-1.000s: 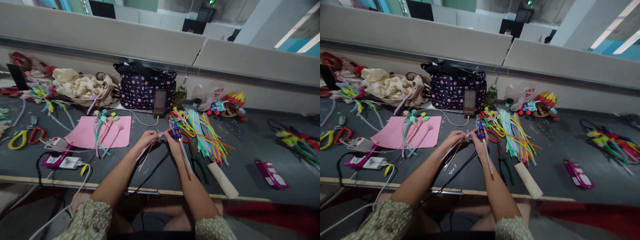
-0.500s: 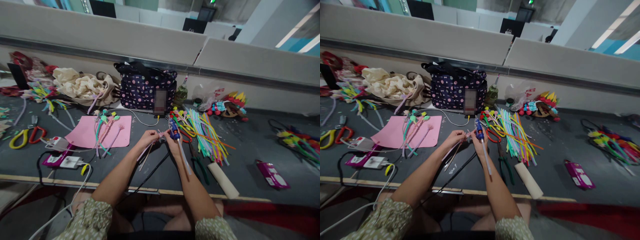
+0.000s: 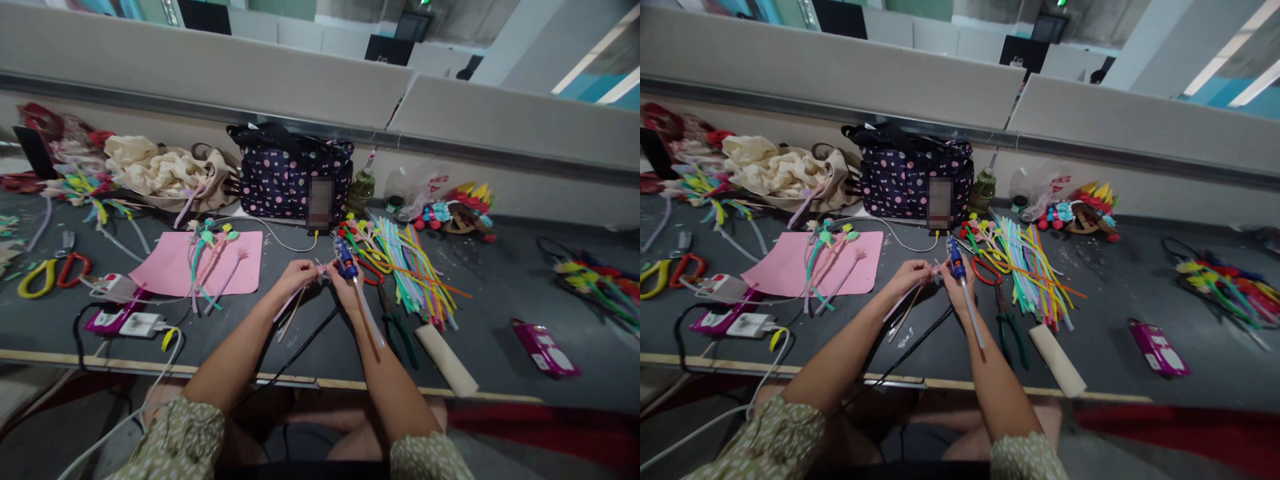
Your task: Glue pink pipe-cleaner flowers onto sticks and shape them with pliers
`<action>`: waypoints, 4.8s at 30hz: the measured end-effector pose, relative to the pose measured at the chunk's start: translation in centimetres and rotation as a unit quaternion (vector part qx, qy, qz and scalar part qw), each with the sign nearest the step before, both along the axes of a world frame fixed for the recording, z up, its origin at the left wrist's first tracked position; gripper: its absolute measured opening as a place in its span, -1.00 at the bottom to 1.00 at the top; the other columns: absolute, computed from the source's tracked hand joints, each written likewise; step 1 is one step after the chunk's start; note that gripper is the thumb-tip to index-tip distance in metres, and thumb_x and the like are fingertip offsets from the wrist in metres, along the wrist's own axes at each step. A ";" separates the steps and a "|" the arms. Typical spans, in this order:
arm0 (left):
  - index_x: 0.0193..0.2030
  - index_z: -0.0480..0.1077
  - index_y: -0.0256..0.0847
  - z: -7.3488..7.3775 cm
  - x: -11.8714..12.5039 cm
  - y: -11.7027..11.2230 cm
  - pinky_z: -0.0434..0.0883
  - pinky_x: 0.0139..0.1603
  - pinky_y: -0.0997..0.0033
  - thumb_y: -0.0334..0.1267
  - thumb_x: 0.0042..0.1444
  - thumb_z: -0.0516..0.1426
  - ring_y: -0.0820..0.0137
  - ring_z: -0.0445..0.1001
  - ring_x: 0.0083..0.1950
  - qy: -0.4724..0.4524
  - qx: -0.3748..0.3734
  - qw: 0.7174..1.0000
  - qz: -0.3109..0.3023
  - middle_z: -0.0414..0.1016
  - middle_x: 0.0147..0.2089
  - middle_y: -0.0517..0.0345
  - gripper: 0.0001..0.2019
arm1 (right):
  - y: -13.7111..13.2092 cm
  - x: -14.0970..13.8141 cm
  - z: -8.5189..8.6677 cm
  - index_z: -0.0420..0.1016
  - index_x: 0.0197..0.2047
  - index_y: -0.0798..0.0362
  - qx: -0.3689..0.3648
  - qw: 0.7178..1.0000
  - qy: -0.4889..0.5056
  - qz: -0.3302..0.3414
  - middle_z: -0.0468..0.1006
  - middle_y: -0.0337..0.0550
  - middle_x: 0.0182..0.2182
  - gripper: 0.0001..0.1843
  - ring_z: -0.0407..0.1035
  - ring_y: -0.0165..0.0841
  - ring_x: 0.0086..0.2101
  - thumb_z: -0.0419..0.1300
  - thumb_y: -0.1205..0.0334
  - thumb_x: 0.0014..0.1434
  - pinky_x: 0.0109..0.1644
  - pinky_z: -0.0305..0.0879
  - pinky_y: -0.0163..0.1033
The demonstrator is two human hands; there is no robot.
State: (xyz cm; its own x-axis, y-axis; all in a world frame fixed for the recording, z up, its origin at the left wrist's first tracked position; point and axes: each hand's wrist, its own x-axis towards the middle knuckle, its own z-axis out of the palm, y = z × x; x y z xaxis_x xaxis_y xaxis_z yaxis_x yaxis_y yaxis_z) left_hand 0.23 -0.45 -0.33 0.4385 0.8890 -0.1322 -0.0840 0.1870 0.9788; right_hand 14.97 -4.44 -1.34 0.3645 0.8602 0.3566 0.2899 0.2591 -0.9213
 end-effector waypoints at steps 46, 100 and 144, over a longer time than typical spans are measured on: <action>-0.57 0.34 -0.28 -0.2 0.1 -0.2 0.12 -0.52 0.55 -0.20 -0.16 0.25 0.60 0.18 -0.59 -0.001 0.048 0.999 -0.002 0.31 -0.61 0.27 -0.78 | 0.0 0.4 -0.2 0.41 -0.29 0.01 0.010 0.999 -0.040 0.014 0.47 -0.27 -0.41 -0.86 0.37 -0.36 -0.39 0.24 0.14 0.13 -0.25 0.30 -0.24; -0.59 0.30 -0.25 -0.9 0.0 0.0 0.08 -0.49 0.52 -0.19 -0.13 0.24 0.56 0.15 -0.55 0.047 0.138 0.989 -0.007 0.25 -0.61 0.28 -0.77 | -0.7 1.2 0.9 0.35 -0.19 -0.02 -0.039 0.979 -0.197 0.037 0.49 -0.20 -0.39 -0.80 0.40 -0.27 -0.38 0.13 0.05 0.19 -0.29 0.30 -0.24; -0.44 0.42 -0.29 -0.4 -1.0 1.4 0.07 -0.64 0.59 -0.14 -0.23 0.37 0.66 0.15 -0.67 -0.143 -0.051 0.975 0.163 0.31 -0.60 0.30 -0.69 | 0.7 1.0 -0.8 0.36 -0.35 -0.01 -0.114 0.977 -0.179 -0.015 0.46 -0.23 -0.47 -0.86 0.36 -0.28 -0.44 0.15 0.12 0.03 -0.34 0.24 -0.23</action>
State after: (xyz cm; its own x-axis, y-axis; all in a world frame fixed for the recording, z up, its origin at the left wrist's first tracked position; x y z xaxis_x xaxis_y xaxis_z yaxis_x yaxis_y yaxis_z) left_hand -0.79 0.95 -0.73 0.1660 0.9759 -0.1415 -0.4222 0.2000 0.8841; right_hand 15.99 -3.76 -2.15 0.2783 0.9230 0.2659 0.6079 0.0451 -0.7928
